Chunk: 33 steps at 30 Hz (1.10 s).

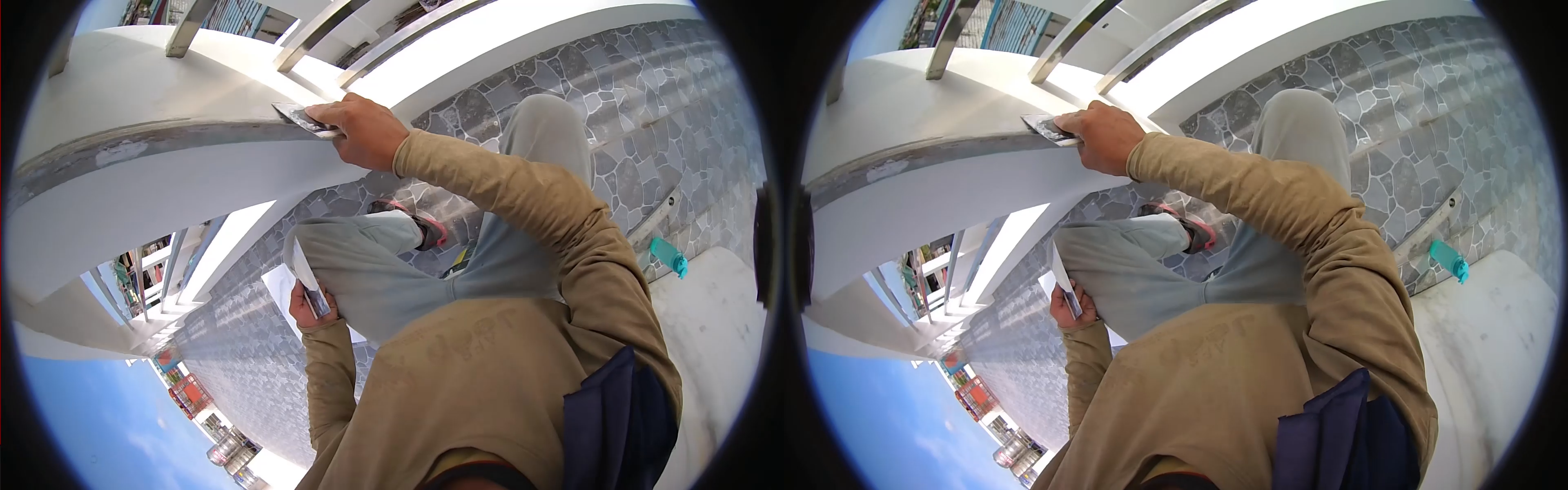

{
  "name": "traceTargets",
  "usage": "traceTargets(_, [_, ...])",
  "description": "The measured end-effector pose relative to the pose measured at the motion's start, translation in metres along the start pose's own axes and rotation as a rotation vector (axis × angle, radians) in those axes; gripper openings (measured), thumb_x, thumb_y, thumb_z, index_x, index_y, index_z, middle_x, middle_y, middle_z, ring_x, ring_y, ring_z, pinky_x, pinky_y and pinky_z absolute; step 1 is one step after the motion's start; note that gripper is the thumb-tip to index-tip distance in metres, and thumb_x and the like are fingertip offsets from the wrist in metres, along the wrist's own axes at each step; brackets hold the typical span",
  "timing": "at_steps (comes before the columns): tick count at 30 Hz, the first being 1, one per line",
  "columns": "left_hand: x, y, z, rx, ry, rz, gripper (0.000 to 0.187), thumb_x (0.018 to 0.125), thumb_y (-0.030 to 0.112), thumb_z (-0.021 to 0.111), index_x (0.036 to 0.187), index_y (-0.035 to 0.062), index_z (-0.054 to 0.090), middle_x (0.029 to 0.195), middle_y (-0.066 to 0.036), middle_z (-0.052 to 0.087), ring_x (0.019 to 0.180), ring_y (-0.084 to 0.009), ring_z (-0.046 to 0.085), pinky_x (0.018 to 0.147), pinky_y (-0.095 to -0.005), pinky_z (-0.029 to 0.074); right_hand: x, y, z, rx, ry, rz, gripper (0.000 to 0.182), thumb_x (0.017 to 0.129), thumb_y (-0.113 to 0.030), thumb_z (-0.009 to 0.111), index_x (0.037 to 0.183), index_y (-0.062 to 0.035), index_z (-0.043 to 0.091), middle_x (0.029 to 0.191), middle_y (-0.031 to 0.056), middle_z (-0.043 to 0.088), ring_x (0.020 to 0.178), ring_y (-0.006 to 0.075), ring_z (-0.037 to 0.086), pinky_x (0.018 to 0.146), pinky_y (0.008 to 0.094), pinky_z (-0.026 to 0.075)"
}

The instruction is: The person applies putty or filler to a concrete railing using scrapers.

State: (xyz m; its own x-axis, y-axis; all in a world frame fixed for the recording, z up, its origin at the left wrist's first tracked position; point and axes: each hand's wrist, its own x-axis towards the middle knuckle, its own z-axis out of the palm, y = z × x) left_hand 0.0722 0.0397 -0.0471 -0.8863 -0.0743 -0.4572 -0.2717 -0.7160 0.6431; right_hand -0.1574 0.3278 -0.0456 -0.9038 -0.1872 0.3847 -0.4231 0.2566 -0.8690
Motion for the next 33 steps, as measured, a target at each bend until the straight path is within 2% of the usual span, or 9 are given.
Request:
traceTargets(3, [-0.001, 0.000, 0.009, 0.054, 0.098, 0.052, 0.028, 0.089, 0.020, 0.044, 0.105, -0.0001, 0.056, 0.084, -0.012, 0.066, 0.064, -0.0191, 0.065, 0.045, -0.0267, 0.054, 0.009, -0.020, -0.040, -0.011, -0.013, 0.104, 0.028, 0.075, -0.007, 0.055, 0.100, -0.0001, 0.063, 0.088, 0.0196, 0.063, 0.078, 0.0333, 0.058, 0.076, 0.0412, 0.046])
traceTargets(5, [-0.001, 0.001, -0.003, -0.017, -0.116, -0.032, 0.030, 0.089, 0.019, 0.043, 0.108, -0.0011, 0.055, 0.090, -0.012, 0.066, 0.073, -0.0211, 0.066, 0.054, -0.0282, 0.056, 0.029, -0.013, -0.044, 0.018, 0.071, 0.163, 0.021, 0.077, -0.012, 0.053, 0.087, 0.0049, 0.061, 0.078, 0.0247, 0.061, 0.070, 0.0390, 0.058, 0.073, 0.0441, 0.046])
traceTargets(6, [-0.003, -0.002, 0.007, -0.023, -0.122, -0.023, 0.030, 0.089, 0.019, 0.043, 0.108, -0.0011, 0.055, 0.090, -0.012, 0.066, 0.073, -0.0211, 0.066, 0.054, -0.0282, 0.056, 0.041, -0.012, -0.051, -0.080, 0.015, 0.213, 0.027, 0.073, -0.012, 0.051, 0.095, -0.0020, 0.064, 0.084, 0.0235, 0.063, 0.077, 0.0391, 0.061, 0.076, 0.0431, 0.048])
traceTargets(8, [-0.005, -0.008, 0.035, -0.007, 0.357, 0.130, 0.027, 0.091, 0.018, 0.040, 0.093, -0.0061, 0.053, 0.068, -0.007, 0.052, 0.044, -0.0126, 0.037, 0.033, -0.0242, 0.028, 0.062, 0.004, -0.044, -0.071, 0.041, 0.233, 0.029, 0.072, -0.015, 0.053, 0.094, 0.0011, 0.064, 0.087, 0.0249, 0.063, 0.082, 0.0390, 0.062, 0.079, 0.0412, 0.048])
traceTargets(12, [-0.011, -0.009, 0.029, -0.018, 0.291, 0.137, 0.025, 0.090, 0.016, 0.041, 0.092, -0.0054, 0.053, 0.068, -0.007, 0.052, 0.045, -0.0121, 0.038, 0.033, -0.0236, 0.028, 0.093, 0.004, -0.042, -0.097, -0.054, 0.271, 0.033, 0.071, -0.018, 0.056, 0.095, 0.0050, 0.062, 0.091, 0.0272, 0.062, 0.087, 0.0392, 0.062, 0.082, 0.0391, 0.048])
traceTargets(18, [-0.011, -0.011, 0.032, 0.002, 0.361, 0.198, 0.023, 0.090, 0.015, 0.041, 0.092, -0.0035, 0.054, 0.068, -0.007, 0.053, 0.045, -0.0123, 0.039, 0.033, -0.0232, 0.029, 0.119, -0.009, -0.043, -0.078, -0.064, 0.274, 0.032, 0.071, -0.021, 0.059, 0.085, 0.0080, 0.061, 0.081, 0.0241, 0.063, 0.079, 0.0325, 0.064, 0.072, 0.0370, 0.048])
traceTargets(26, [-0.011, -0.009, 0.024, -0.006, 0.343, 0.165, 0.024, 0.090, 0.015, 0.040, 0.093, -0.0038, 0.054, 0.068, -0.007, 0.051, 0.046, -0.0118, 0.039, 0.033, -0.0227, 0.028, 0.132, -0.035, -0.050, -0.059, -0.227, 0.318, 0.027, 0.071, -0.019, 0.057, 0.076, 0.0080, 0.058, 0.068, 0.0153, 0.057, 0.056, 0.0220, 0.056, 0.048, 0.0336, 0.046])
traceTargets(29, [-0.010, -0.007, 0.019, -0.055, 0.296, 0.134, 0.025, 0.091, 0.016, 0.039, 0.093, -0.0050, 0.053, 0.066, -0.006, 0.048, 0.045, -0.0117, 0.037, 0.033, -0.0227, 0.027, 0.138, -0.029, -0.038, 0.157, -0.253, 0.375, 0.027, 0.072, -0.019, 0.057, 0.077, 0.0077, 0.060, 0.065, 0.0126, 0.057, 0.055, 0.0208, 0.056, 0.048, 0.0318, 0.046])
traceTargets(33, [-0.011, -0.008, 0.028, -0.049, 0.308, 0.131, 0.026, 0.091, 0.017, 0.039, 0.093, -0.0061, 0.052, 0.064, -0.006, 0.046, 0.045, -0.0119, 0.036, 0.033, -0.0232, 0.027, 0.140, -0.046, -0.045, 0.047, -0.275, 0.292, 0.030, 0.073, -0.021, 0.055, 0.083, 0.0054, 0.064, 0.068, 0.0121, 0.059, 0.059, 0.0210, 0.058, 0.054, 0.0320, 0.048])
